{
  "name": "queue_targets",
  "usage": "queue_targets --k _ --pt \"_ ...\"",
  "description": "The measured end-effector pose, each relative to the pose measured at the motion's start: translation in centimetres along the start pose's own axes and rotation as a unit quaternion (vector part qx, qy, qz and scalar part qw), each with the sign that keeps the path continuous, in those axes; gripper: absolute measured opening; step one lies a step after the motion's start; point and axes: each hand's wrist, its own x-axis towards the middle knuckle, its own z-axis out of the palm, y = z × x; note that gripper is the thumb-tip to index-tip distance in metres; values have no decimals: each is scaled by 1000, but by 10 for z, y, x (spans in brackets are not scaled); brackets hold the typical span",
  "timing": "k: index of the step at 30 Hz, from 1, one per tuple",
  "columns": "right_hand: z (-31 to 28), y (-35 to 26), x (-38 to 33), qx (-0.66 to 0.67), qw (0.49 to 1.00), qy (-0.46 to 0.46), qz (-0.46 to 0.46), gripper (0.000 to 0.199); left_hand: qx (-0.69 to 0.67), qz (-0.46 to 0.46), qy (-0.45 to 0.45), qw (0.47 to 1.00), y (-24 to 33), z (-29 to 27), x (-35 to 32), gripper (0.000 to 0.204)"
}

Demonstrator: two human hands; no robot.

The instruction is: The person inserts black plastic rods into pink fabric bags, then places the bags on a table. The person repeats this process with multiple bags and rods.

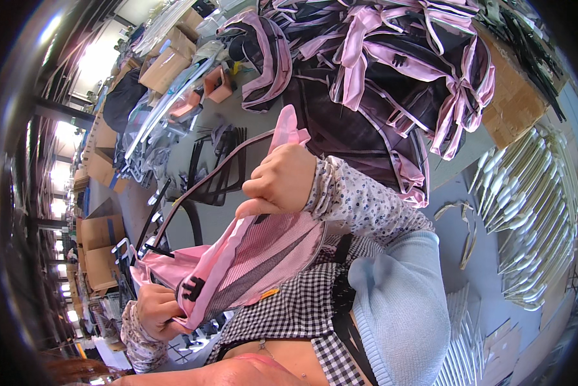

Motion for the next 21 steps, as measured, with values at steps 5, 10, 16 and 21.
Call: queue_targets --k 5,10,16,21 --pt "24 -26 12 86 996 -2 -23 50 29 37 -21 999 -2 -9 16 49" --pt "38 -51 25 137 990 15 -28 49 12 49 -28 998 -8 -2 27 46" --pt "32 -48 11 126 989 76 -9 50 -37 23 30 999 -52 20 12 50" --pt "24 -31 4 123 990 59 -27 54 -98 -115 89 985 -100 56 -39 47"
